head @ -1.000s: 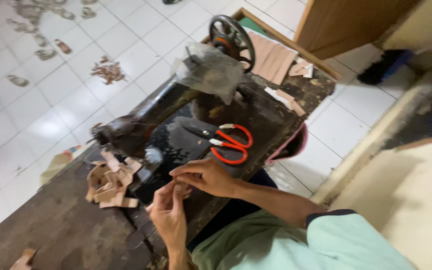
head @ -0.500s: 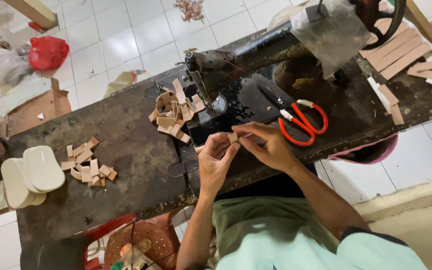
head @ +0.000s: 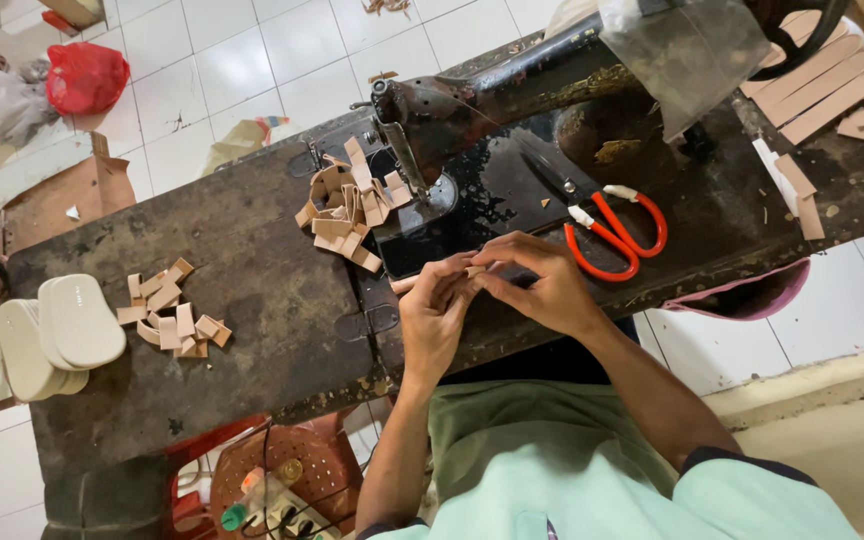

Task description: The person stitches small cut leather pieces together using a treadle sewing machine, feeding each piece under the needle by hand and setting finished stitched pieces on the work table beside a pile of cut pieces and insoles.

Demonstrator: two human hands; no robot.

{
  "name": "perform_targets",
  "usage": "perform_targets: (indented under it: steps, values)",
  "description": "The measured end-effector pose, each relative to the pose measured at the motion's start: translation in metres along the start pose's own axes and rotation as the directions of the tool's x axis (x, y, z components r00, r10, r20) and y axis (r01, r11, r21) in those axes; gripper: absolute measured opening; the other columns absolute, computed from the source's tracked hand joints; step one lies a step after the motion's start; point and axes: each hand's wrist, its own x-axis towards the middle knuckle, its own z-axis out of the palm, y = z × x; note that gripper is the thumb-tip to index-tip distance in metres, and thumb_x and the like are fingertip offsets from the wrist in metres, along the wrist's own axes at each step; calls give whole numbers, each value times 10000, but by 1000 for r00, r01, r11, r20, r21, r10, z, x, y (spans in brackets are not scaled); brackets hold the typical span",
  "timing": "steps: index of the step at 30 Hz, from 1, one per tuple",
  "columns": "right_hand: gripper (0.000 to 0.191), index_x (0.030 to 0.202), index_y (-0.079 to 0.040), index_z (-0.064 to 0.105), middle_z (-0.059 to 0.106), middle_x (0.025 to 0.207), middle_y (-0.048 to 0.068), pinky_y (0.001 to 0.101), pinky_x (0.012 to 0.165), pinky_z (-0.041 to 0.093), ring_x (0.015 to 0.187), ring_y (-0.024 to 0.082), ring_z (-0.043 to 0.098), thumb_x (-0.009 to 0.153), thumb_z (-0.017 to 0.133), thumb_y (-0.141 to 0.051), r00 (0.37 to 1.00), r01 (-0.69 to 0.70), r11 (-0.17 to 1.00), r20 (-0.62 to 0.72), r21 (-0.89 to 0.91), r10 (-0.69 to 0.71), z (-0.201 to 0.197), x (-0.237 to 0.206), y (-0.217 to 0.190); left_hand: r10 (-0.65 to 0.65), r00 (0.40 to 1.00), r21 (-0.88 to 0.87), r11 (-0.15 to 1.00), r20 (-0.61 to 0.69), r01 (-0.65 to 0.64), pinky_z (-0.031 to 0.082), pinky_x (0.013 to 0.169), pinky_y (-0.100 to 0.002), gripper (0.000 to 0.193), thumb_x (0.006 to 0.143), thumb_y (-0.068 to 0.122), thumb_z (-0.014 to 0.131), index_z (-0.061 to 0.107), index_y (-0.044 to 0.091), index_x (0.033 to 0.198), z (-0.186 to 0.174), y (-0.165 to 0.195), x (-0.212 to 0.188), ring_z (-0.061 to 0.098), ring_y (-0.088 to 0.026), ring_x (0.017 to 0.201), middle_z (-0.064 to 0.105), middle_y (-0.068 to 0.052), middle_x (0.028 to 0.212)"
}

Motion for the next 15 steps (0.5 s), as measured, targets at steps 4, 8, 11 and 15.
perform_targets:
  steps: [4, 8, 11, 15]
  values:
    - [164, 1091, 8, 718, 739, 1029, 80, 254, 777, 619, 903, 124, 734, 945, 746, -60, 990, -135, 984, -35, 120, 140, 0, -1, 8, 5, 1000, 200, 980, -7, -4, 602, 954, -294, 216, 985, -13, 724, 657, -59, 1185, 4, 7, -1, 729, -176, 1034, 756, -131, 1114]
    - [145, 1066, 33, 723, 752, 948, 58, 243, 754, 599, 840, 89, 706, 957, 715, -61, 938, -336, 911, 1, 240, 346, -3, -2, 19, -60, 997, 212, 976, 53, 47, 626, 854, -282, 299, 927, 7, 733, 641, -64, 1203, 7, 18, 1, 757, -171, 962, 764, -135, 1080]
    - [157, 1048, 45, 718, 754, 927, 61, 242, 732, 598, 811, 90, 709, 946, 715, -75, 897, -429, 865, 16, 260, 441, -4, -3, 25, -175, 983, 181, 970, 50, 163, 647, 770, -276, 268, 955, 24, 702, 638, -69, 1197, 9, 23, 4, 767, -161, 875, 785, -152, 1027]
    - [182, 1046, 44, 716, 749, 919, 65, 243, 718, 591, 797, 90, 703, 947, 726, -109, 885, -453, 856, 13, 249, 465, -4, -3, 27, -204, 977, 175, 966, 62, 190, 655, 731, -283, 248, 954, 29, 703, 634, -85, 1164, 9, 25, 7, 770, -171, 832, 785, -166, 1004]
